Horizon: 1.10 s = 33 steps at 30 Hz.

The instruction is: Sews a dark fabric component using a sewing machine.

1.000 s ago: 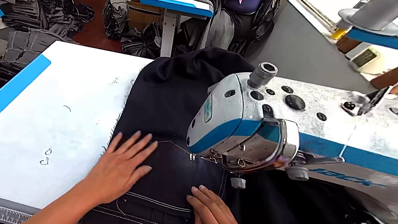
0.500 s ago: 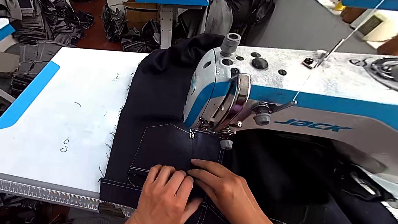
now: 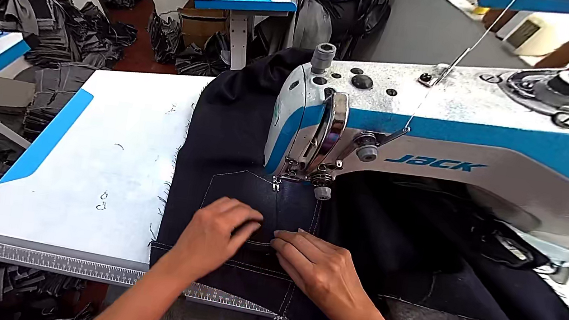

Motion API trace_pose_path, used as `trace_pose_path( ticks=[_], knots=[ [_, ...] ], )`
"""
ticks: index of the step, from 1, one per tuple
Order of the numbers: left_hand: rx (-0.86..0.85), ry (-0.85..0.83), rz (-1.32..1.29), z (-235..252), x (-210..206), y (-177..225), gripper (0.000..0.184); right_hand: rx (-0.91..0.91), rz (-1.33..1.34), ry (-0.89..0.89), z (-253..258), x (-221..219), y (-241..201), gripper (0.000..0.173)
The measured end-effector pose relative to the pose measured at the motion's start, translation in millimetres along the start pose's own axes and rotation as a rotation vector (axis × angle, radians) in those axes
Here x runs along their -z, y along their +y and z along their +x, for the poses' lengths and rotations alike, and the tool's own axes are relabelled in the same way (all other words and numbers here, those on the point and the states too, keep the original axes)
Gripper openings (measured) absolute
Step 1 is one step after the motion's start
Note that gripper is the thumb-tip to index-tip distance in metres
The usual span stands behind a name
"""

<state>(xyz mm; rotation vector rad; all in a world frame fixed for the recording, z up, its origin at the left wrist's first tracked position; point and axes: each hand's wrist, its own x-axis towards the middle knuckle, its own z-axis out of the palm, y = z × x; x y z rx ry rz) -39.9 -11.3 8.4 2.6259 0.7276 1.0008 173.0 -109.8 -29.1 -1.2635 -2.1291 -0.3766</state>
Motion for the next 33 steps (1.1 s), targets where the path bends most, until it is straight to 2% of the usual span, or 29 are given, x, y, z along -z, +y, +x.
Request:
trace_pose_path(
  ticks=[4,7,9,13,17,19,21,23,25,27,33],
  knots=[
    [-0.022,-0.141,0.009,19,10,-51,0.024,0.022,-0.021,-0.024,3,0,-1,0.017],
    [-0.065,-0.36,0.097,12,7,-88,0.041,-0.017,-0.066,0.021,8,-2,-10,0.018],
    [-0.042,-0.422,0.172,4,12,-99,0.049,-0.075,-0.118,0.039,8,-5,-22,0.019],
    [-0.01,-0.484,0.27,0,25,-98,0.052,-0.179,-0.11,-0.054,3,1,-34,0.017],
    [0.009,-0.554,0.369,14,34,-75,0.046,-0.146,-0.042,-0.129,-5,9,-30,0.021],
    [-0.058,-0.443,0.326,22,27,-60,0.034,-0.117,-0.056,-0.149,-2,11,-28,0.019],
    [-0.126,-0.361,0.158,25,10,-48,0.031,-0.089,-0.075,-0.162,3,11,-27,0.018],
    [-0.154,-0.445,0.052,20,-6,-47,0.042,-0.083,-0.08,-0.169,5,11,-26,0.019],
    [-0.197,-0.501,0.115,12,-14,-54,0.059,-0.104,-0.065,-0.168,0,13,-23,0.02],
    [-0.21,-0.531,0.151,10,-14,-55,0.069,-0.127,-0.05,-0.155,-4,13,-22,0.021],
    [-0.196,-0.557,0.174,14,-10,-54,0.067,-0.1,-0.153,-0.092,4,5,-25,0.019]
  ],
)
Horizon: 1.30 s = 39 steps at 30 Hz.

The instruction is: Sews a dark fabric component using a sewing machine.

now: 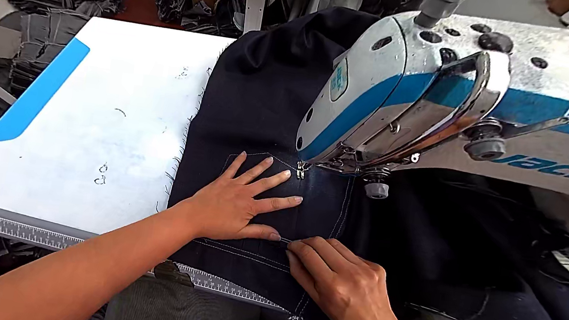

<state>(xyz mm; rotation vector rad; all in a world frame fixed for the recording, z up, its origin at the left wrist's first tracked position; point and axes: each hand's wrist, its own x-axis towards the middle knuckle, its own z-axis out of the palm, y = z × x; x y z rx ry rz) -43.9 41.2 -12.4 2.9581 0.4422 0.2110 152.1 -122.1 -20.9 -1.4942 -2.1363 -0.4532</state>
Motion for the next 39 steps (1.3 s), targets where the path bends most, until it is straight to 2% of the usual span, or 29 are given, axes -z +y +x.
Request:
trace_pose_path(
  ticks=[4,8,12,15,18,19,21,23,25,27,30,35,39],
  knots=[
    [0.001,0.035,-0.015,0,-2,-1,0.077,0.011,-0.044,0.022,3,-2,-7,0.02],
    [-0.02,0.017,-0.03,-3,-1,-5,0.076,0.034,0.038,-0.026,-5,2,-2,0.017],
    [0.133,0.041,-0.003,-38,7,-36,0.067,0.018,0.12,-0.039,-14,5,5,0.019],
    [0.252,-0.041,0.057,-72,24,-58,0.061,-0.002,0.141,-0.018,-17,3,5,0.02],
    [0.29,-0.173,0.136,-71,52,-57,0.057,-0.029,0.151,-0.009,-17,2,3,0.02],
    [0.276,-0.148,0.157,-59,60,-51,0.049,-0.037,0.145,-0.009,-16,2,3,0.02],
    [0.211,0.075,0.128,-31,57,-31,0.029,-0.051,0.134,-0.008,-18,2,1,0.02],
    [0.124,0.184,0.0,-5,36,-4,0.029,-0.073,0.131,-0.008,-19,2,-1,0.02],
    [0.047,0.106,-0.101,5,8,14,0.045,-0.103,0.163,0.002,-21,1,0,0.021],
    [0.024,0.053,-0.077,3,-6,17,0.057,-0.129,0.244,0.007,-29,0,1,0.023],
    [0.028,0.042,-0.071,0,-6,14,0.06,-0.138,0.331,-0.007,-39,1,-1,0.024],
    [0.003,0.119,-0.07,-5,-6,14,0.052,-0.28,0.326,0.002,-29,6,-4,0.023],
    [-0.209,0.266,-0.079,-13,-10,15,0.03,-0.255,0.274,-0.007,-19,1,3,0.02]
  ],
)
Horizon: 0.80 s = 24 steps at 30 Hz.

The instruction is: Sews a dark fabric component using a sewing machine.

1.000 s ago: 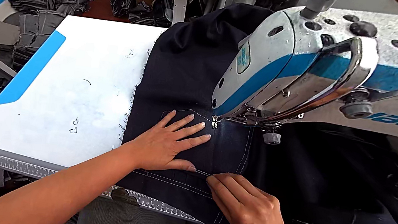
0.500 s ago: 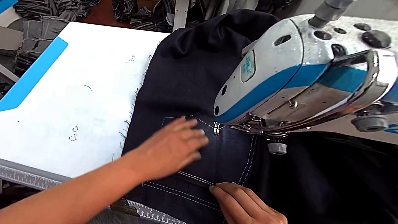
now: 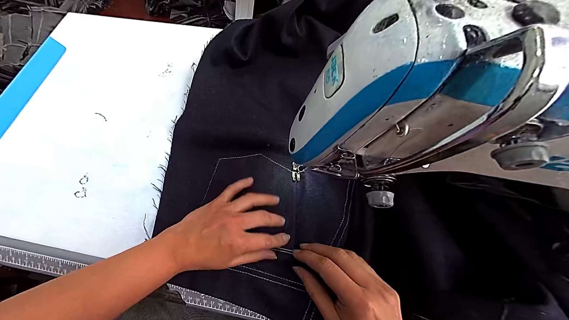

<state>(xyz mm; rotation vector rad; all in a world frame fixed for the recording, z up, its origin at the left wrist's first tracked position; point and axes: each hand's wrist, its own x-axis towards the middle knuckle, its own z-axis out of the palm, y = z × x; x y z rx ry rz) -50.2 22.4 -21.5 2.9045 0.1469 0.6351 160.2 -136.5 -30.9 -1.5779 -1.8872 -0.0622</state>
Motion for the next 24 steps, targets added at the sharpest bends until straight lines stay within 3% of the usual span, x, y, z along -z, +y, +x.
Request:
trace_pose_path(
  ticks=[5,9,15,21,24],
  knots=[
    [-0.095,0.078,0.01,5,-1,13,0.021,0.111,-0.039,-0.01,4,1,4,0.02],
    [-0.057,0.117,0.099,7,-5,27,0.026,0.154,-0.066,0.016,7,0,3,0.017],
    [0.032,0.069,0.403,22,-7,66,0.022,0.017,0.053,0.025,15,5,13,0.021],
    [0.194,0.215,0.389,20,-19,67,0.015,0.078,0.031,-0.003,40,0,23,0.019],
    [0.194,0.276,0.361,16,-23,66,0.013,0.084,0.025,0.012,35,-3,23,0.021]
  ],
)
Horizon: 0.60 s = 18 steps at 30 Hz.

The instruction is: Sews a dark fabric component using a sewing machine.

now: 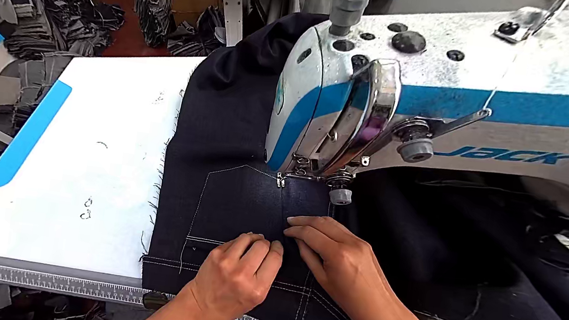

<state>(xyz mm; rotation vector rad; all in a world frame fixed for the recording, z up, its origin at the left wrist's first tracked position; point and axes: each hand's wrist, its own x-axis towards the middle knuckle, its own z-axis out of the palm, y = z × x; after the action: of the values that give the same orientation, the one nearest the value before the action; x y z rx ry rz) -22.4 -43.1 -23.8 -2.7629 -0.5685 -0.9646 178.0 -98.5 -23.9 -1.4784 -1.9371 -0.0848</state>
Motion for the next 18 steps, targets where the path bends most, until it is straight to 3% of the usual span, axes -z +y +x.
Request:
trace_pose_path(
  ticks=[5,13,18],
  knots=[
    [-0.125,0.011,0.07,-1,3,1,0.021,-0.036,-0.054,-0.009,-6,0,-6,0.027],
    [-0.074,-0.024,0.09,-3,0,4,0.021,-0.11,-0.157,-0.107,25,-12,-1,0.039],
    [-0.073,-0.101,0.063,-1,6,5,0.022,0.0,-0.163,-0.087,7,-6,-10,0.034]
  ],
)
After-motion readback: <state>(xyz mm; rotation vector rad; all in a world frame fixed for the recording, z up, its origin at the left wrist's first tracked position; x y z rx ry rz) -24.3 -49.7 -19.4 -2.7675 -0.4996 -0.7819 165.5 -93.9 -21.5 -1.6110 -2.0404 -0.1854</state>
